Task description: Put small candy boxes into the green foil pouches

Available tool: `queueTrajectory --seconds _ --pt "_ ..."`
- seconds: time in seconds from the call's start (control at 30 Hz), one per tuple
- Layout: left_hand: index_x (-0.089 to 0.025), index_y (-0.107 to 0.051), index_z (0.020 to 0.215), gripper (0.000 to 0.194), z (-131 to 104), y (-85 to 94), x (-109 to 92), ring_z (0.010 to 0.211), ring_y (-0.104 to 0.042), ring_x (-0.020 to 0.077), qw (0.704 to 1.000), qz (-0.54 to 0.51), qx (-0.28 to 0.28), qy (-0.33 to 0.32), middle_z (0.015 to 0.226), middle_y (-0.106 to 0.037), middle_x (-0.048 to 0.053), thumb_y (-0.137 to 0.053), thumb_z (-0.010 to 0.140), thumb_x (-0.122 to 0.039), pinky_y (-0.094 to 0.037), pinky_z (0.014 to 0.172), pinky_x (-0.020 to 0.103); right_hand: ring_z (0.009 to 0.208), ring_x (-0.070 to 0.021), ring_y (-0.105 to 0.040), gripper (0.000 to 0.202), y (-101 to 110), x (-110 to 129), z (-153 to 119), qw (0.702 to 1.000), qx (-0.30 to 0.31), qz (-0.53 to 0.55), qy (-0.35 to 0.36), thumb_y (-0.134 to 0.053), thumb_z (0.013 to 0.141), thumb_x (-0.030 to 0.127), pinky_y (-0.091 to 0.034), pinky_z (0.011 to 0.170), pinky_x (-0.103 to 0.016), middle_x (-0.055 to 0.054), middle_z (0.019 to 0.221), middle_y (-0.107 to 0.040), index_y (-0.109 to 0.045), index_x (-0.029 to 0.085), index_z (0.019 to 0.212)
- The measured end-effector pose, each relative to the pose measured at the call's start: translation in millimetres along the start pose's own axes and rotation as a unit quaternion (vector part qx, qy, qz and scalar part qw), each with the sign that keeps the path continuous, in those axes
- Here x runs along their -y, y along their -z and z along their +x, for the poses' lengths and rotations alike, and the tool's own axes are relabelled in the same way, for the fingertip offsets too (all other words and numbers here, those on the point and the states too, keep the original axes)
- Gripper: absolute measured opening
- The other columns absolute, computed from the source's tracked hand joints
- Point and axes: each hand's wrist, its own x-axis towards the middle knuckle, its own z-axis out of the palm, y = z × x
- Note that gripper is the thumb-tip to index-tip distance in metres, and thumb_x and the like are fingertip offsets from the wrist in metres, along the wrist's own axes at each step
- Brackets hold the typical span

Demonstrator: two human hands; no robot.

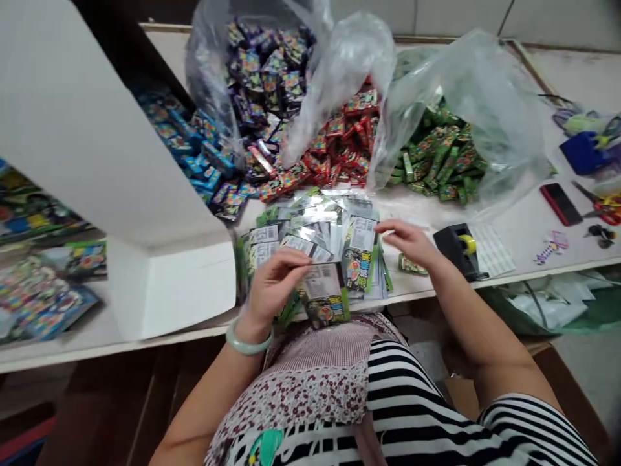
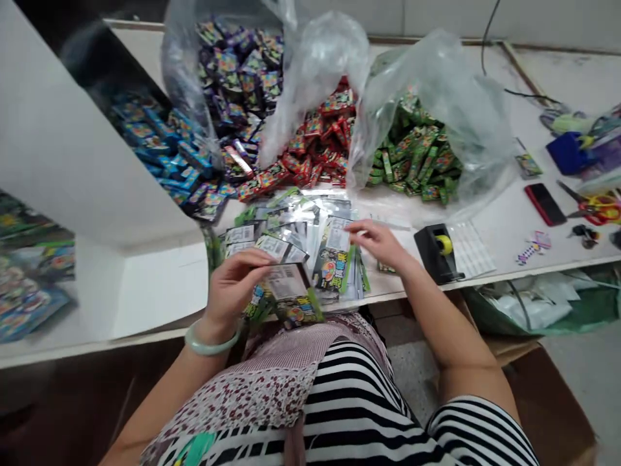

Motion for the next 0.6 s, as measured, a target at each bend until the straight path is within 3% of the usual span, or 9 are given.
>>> queueTrajectory --seconds 0.07,0.13,0.2,0.37,0.6 --pt "-0.022 -0.072 0.083 0.008 3.6 -0.7 -4.0 0.083 -0.066 0.0152 0.999 0.015 -0.04 -0.005 0.083 -0.07 0.002 -0.078 0.082 -0.027 -0.054 0.076 0.028 0.104 -0.022 -0.066 0.027 33.7 -33.7 16.6 0.971 -0.089 -0.17 -0.145 -0.055 0.092 0.03 -0.051 0.093 -0.037 -0.01 0.112 -0.072 -0.073 0.018 0.107" --pt "-0.021 -0.072 0.082 0.01 5.1 -4.3 -7.6 0.082 -0.066 0.0153 0.999 0.035 -0.028 0.006 0.082 -0.07 0.003 -0.078 0.081 -0.029 -0.054 0.074 0.027 0.102 -0.0244 -0.065 0.026 56.1 -60.0 30.1 0.946 -0.102 -0.236 -0.199 -0.054 0.089 0.02 -0.048 0.095 -0.037 -0.014 0.111 -0.072 -0.075 0.013 0.103" --pt "-0.02 -0.072 0.08 0.014 5.1 -9.0 -9.7 0.08 -0.066 0.0158 0.998 0.054 0.006 0.025 0.081 -0.07 0.004 -0.077 0.082 -0.033 -0.054 0.072 0.027 0.099 -0.0251 -0.066 0.023 65.0 -76.4 39.7 0.941 -0.078 -0.25 -0.212 -0.057 0.086 0.016 -0.046 0.091 -0.035 -0.015 0.107 -0.073 -0.077 0.012 0.095" --pt "-0.021 -0.071 0.081 0.014 2.1 -12.3 -10.3 0.081 -0.067 0.0168 0.996 0.07 0.023 0.047 0.082 -0.071 0.004 -0.074 0.084 -0.034 -0.055 0.072 0.028 0.091 -0.0229 -0.065 0.019 55.7 -89.4 47.9 0.935 -0.044 -0.264 -0.231 -0.065 0.082 0.021 -0.045 0.08 -0.03 -0.013 0.107 -0.073 -0.078 0.015 0.094" --pt "-0.021 -0.071 0.081 0.016 -0.7 -8.4 -7.6 0.081 -0.067 0.0167 0.996 0.07 0.027 0.052 0.081 -0.07 0.004 -0.075 0.084 -0.036 -0.055 0.073 0.028 0.088 -0.0199 -0.063 0.012 49.7 -90.9 36.4 0.944 -0.074 -0.23 -0.224 -0.062 0.084 0.023 -0.045 0.079 -0.029 -0.008 0.1 -0.073 -0.072 0.019 0.088"
